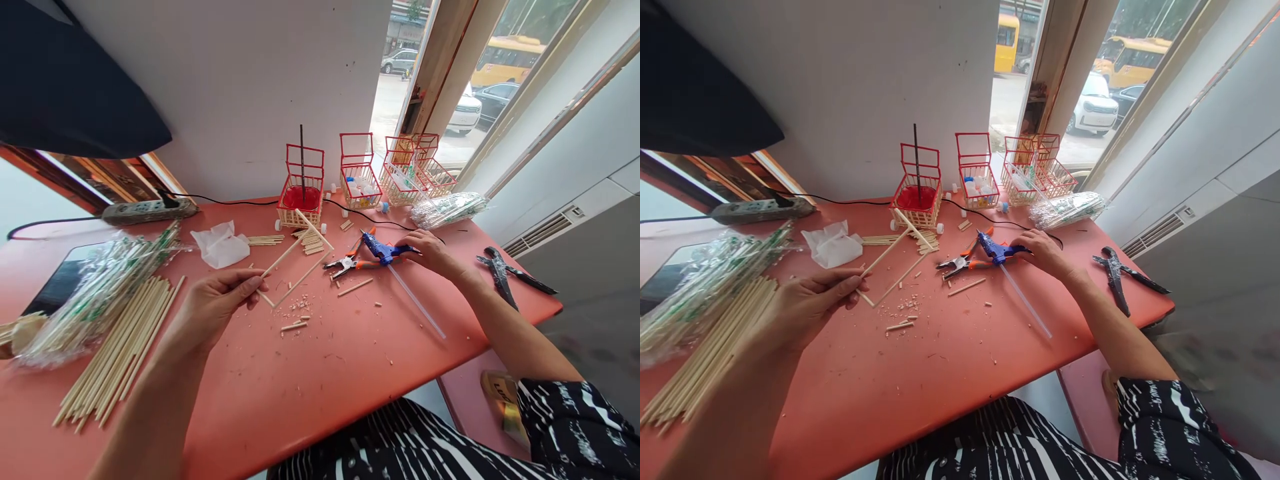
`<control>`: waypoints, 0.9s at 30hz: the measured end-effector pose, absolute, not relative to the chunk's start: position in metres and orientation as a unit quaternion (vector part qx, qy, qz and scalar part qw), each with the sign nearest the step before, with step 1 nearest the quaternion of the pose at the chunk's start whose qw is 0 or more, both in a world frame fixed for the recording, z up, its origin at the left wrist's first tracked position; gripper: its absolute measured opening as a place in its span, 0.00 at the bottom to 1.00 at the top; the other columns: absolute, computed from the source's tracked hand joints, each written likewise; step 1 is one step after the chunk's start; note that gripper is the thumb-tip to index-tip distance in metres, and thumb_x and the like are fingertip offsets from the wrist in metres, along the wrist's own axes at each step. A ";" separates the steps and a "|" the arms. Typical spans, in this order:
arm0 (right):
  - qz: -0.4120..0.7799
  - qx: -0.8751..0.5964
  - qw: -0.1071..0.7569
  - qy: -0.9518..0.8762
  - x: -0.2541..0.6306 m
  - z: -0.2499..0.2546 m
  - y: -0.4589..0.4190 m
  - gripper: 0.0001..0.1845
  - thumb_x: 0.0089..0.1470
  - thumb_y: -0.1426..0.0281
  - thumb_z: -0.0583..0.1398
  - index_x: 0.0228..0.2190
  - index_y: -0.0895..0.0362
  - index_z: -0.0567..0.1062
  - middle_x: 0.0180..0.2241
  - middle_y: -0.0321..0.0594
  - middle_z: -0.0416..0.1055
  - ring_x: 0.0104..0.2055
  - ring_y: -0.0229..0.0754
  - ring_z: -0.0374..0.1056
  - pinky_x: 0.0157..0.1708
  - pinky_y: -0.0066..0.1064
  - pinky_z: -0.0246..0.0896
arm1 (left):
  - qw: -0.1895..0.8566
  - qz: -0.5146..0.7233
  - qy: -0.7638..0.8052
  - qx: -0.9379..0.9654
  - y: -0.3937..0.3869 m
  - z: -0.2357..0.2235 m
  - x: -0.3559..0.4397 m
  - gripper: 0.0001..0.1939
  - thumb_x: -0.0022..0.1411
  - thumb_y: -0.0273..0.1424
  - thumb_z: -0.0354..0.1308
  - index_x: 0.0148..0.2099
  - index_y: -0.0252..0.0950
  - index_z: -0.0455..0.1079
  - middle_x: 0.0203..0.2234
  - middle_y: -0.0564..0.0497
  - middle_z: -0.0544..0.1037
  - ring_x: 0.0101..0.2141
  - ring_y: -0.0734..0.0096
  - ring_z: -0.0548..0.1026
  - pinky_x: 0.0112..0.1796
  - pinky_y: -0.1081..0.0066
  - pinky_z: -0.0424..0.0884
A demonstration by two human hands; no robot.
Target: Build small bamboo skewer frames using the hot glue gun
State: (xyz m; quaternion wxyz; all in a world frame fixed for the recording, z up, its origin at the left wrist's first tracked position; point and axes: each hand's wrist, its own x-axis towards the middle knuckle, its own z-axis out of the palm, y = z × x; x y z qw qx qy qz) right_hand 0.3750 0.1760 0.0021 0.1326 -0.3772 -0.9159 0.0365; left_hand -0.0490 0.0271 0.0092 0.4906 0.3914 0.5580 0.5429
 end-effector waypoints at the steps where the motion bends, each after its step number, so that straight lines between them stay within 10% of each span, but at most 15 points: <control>1: 0.037 -0.380 0.136 -0.914 0.376 0.003 0.175 0.16 0.64 0.61 0.57 0.45 0.56 0.79 0.44 0.50 0.77 0.47 0.52 0.70 0.49 0.44 0.63 | 0.490 0.543 0.557 0.394 0.027 0.008 -0.049 0.18 0.41 0.37 0.76 0.35 0.34 0.82 0.24 0.49 0.80 0.22 0.76 0.70 0.23 0.73 0.66; 11: 0.212 -0.448 0.345 -0.797 0.324 0.060 0.116 0.20 0.64 0.56 0.56 0.43 0.57 0.79 0.38 0.45 0.80 0.40 0.46 0.76 0.41 0.35 0.69 | 0.438 0.504 0.563 0.487 0.024 0.013 -0.042 0.16 0.48 0.39 0.71 0.37 0.33 0.82 0.23 0.49 0.80 0.21 0.76 0.68 0.24 0.72 0.66; 27: 0.507 -0.417 0.287 -0.697 0.225 0.025 0.079 0.27 0.53 0.46 0.61 0.26 0.60 0.76 0.21 0.38 0.73 0.22 0.34 0.67 0.20 0.23 0.60 | 0.420 0.467 0.566 0.534 0.022 0.024 -0.042 0.13 0.49 0.39 0.67 0.34 0.34 0.81 0.22 0.49 0.79 0.19 0.76 0.67 0.22 0.73 0.65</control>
